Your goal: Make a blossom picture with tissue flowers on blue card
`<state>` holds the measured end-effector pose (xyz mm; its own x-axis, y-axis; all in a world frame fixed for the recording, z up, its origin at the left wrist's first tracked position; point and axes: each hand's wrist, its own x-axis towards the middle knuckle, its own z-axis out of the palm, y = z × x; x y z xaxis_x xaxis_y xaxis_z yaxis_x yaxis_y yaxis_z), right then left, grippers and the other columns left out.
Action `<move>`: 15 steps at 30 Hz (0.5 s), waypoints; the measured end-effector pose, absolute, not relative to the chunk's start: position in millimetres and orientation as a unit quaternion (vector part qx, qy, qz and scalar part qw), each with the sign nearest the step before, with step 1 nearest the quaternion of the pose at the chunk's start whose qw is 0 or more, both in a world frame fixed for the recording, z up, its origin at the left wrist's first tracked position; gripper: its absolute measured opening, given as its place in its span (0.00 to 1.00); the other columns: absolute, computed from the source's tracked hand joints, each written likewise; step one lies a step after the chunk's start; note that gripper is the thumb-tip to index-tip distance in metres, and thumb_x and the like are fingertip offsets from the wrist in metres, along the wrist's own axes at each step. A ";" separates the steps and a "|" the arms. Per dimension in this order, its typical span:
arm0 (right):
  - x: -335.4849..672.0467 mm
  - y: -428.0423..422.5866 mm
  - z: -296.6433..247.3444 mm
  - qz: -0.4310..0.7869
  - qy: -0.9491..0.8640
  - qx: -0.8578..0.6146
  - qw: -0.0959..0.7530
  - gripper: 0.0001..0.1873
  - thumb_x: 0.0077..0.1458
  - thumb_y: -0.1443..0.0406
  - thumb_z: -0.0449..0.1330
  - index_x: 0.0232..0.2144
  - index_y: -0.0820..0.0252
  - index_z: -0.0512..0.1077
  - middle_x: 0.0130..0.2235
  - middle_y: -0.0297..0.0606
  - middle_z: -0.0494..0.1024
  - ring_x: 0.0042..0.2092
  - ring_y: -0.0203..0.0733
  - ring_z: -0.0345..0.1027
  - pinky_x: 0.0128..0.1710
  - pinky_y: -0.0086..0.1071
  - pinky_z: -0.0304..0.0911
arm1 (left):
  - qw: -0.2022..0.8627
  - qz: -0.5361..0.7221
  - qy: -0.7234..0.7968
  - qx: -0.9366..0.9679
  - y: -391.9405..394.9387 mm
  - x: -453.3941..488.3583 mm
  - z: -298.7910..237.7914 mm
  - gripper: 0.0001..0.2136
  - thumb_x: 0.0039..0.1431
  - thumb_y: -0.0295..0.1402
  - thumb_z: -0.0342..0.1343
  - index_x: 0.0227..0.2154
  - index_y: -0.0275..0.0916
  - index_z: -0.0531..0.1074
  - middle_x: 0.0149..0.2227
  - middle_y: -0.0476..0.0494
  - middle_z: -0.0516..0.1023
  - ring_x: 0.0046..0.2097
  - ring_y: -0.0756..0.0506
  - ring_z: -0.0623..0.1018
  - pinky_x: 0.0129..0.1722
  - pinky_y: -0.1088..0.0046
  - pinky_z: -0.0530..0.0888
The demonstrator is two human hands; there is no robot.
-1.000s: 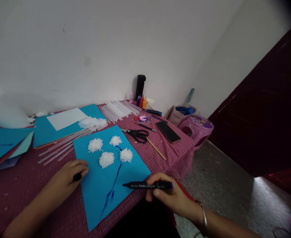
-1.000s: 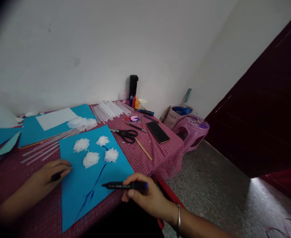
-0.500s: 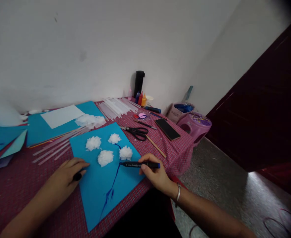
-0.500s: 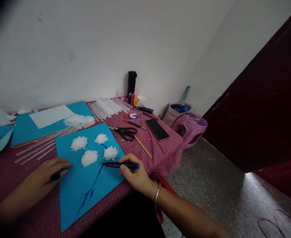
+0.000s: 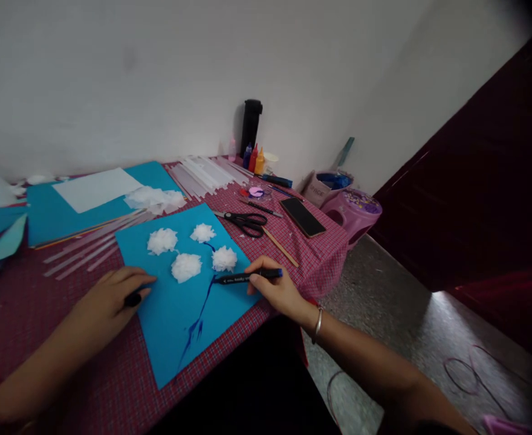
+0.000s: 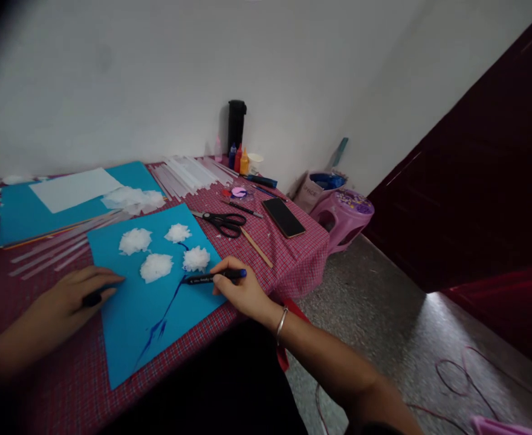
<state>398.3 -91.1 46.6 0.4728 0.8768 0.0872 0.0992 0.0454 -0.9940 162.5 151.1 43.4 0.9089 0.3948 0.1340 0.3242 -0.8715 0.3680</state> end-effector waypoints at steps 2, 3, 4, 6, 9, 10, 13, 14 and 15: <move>398.3 -90.4 44.9 0.315 -0.400 -0.614 0.603 0.06 0.55 0.62 0.59 0.35 0.58 0.69 0.23 0.29 0.73 0.26 0.35 0.68 0.29 0.30 0.62 | 0.173 0.099 0.183 0.963 150.2 163.1 44.8 0.21 0.63 0.47 0.42 0.43 0.38 0.74 0.45 0.39 0.75 0.48 0.39 0.72 0.52 0.57 0.68; 398.3 -89.9 43.8 0.309 -0.400 -0.615 0.605 0.07 0.55 0.62 0.59 0.35 0.58 0.69 0.23 0.29 0.73 0.26 0.35 0.68 0.29 0.30 0.62 | 0.175 0.096 0.181 0.963 150.0 163.5 45.1 0.20 0.63 0.46 0.43 0.43 0.38 0.73 0.45 0.40 0.74 0.48 0.40 0.72 0.53 0.57 0.68; 398.4 -89.4 42.8 0.303 -0.398 -0.617 0.608 0.07 0.56 0.61 0.59 0.35 0.58 0.69 0.23 0.29 0.73 0.27 0.35 0.68 0.30 0.30 0.62 | 0.176 0.093 0.177 0.964 149.8 163.8 45.2 0.20 0.63 0.46 0.43 0.44 0.38 0.73 0.45 0.40 0.74 0.48 0.40 0.71 0.53 0.57 0.67; 398.5 -88.3 40.8 0.293 -0.392 -0.620 0.614 0.07 0.56 0.61 0.59 0.36 0.58 0.69 0.24 0.30 0.73 0.27 0.36 0.68 0.30 0.31 0.63 | 0.177 0.090 0.173 0.965 149.5 164.4 45.2 0.21 0.64 0.47 0.43 0.44 0.37 0.73 0.45 0.40 0.73 0.48 0.40 0.71 0.53 0.57 0.67; 398.4 -87.2 39.5 0.288 -0.397 -0.616 0.616 0.07 0.57 0.60 0.59 0.36 0.57 0.69 0.25 0.30 0.73 0.28 0.36 0.69 0.31 0.31 0.64 | 0.174 0.090 0.173 0.965 148.4 165.2 46.1 0.21 0.65 0.47 0.42 0.44 0.36 0.72 0.45 0.40 0.73 0.48 0.41 0.71 0.52 0.57 0.67; 398.2 -87.0 39.6 0.284 -0.401 -0.616 0.616 0.07 0.57 0.60 0.59 0.36 0.57 0.69 0.26 0.30 0.73 0.28 0.35 0.69 0.32 0.31 0.64 | 0.171 0.089 0.173 0.966 147.8 165.5 46.7 0.21 0.65 0.47 0.41 0.44 0.36 0.72 0.45 0.40 0.73 0.48 0.41 0.71 0.52 0.57 0.67; 397.4 -86.8 40.7 0.273 -0.409 -0.616 0.615 0.07 0.57 0.61 0.59 0.37 0.57 0.69 0.26 0.30 0.73 0.29 0.36 0.69 0.32 0.31 0.64 | 0.160 0.088 0.169 0.969 146.2 165.9 48.7 0.22 0.65 0.46 0.40 0.44 0.34 0.72 0.45 0.39 0.72 0.48 0.41 0.71 0.52 0.57 0.67; 397.2 -87.0 41.3 0.274 -0.405 -0.617 0.617 0.07 0.57 0.61 0.59 0.37 0.57 0.69 0.26 0.30 0.73 0.29 0.36 0.69 0.32 0.31 0.64 | 0.156 0.087 0.168 0.969 145.8 165.9 49.1 0.22 0.65 0.46 0.40 0.44 0.34 0.72 0.45 0.39 0.72 0.48 0.41 0.71 0.52 0.57 0.67; 397.0 -87.3 41.8 0.275 -0.399 -0.617 0.619 0.07 0.57 0.61 0.59 0.37 0.57 0.69 0.26 0.30 0.73 0.29 0.36 0.69 0.32 0.31 0.64 | 0.153 0.087 0.167 0.970 145.6 165.7 49.2 0.22 0.65 0.45 0.40 0.44 0.34 0.72 0.45 0.39 0.72 0.48 0.41 0.71 0.52 0.57 0.67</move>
<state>397.0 -87.3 41.8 0.5295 0.8341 0.1548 0.1519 0.0863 -0.9846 165.7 145.6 49.2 0.9289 0.3512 0.1173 0.2980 -0.8971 0.3261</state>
